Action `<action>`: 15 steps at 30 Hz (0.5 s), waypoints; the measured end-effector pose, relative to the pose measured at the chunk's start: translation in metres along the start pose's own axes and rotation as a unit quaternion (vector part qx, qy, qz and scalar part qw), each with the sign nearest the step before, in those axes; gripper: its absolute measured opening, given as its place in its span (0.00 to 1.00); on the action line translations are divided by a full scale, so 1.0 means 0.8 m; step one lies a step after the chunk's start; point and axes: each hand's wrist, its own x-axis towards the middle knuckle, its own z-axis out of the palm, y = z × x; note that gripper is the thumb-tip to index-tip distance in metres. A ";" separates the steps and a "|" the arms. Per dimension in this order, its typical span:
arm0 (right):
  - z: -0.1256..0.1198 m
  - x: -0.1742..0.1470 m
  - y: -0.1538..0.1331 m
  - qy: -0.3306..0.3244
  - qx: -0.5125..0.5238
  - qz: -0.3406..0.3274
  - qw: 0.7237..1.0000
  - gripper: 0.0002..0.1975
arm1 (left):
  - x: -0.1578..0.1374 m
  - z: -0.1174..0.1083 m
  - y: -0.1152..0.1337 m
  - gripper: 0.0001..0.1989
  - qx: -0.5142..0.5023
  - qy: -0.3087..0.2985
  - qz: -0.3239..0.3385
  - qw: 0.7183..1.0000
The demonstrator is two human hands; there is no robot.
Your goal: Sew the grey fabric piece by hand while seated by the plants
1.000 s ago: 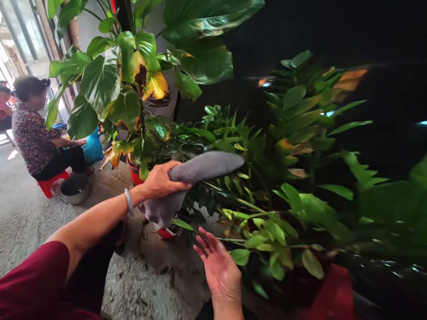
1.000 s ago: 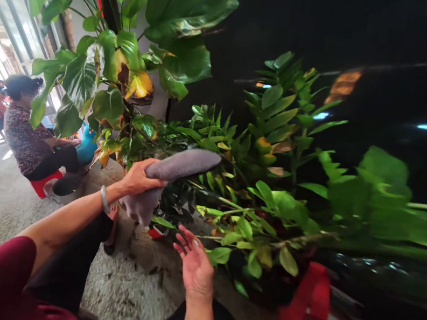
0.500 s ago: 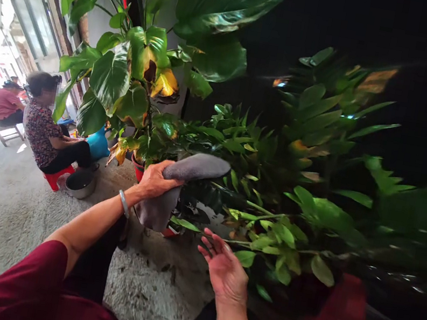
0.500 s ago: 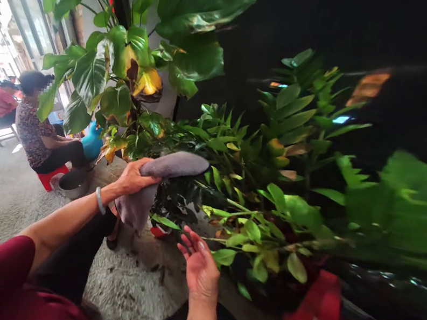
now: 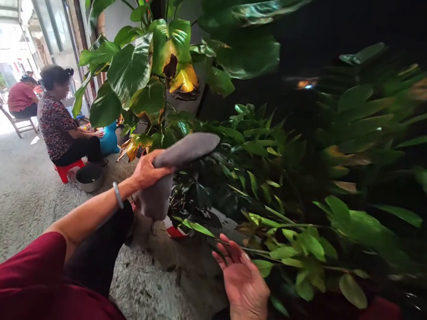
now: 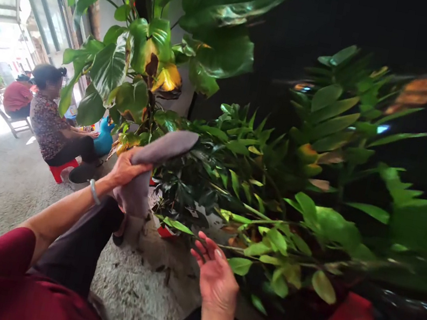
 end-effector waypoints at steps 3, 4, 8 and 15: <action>-0.004 0.006 0.006 -0.009 -0.017 -0.019 1.000 0.12 | -0.044 0.005 -0.021 0.23 0.045 -0.139 -0.013 0.989; -0.005 0.008 0.007 -0.011 -0.023 -0.021 0.999 0.12 | -0.056 0.002 -0.024 0.22 0.035 -0.165 -0.011 0.986; -0.006 0.011 0.008 -0.002 -0.032 -0.012 0.999 0.11 | -0.047 -0.031 -0.015 0.23 -0.065 -0.065 -0.016 0.996; 0.008 0.009 0.004 0.017 -0.026 -0.027 0.999 0.11 | -0.007 -0.023 -0.058 0.14 -0.053 0.003 -0.122 0.991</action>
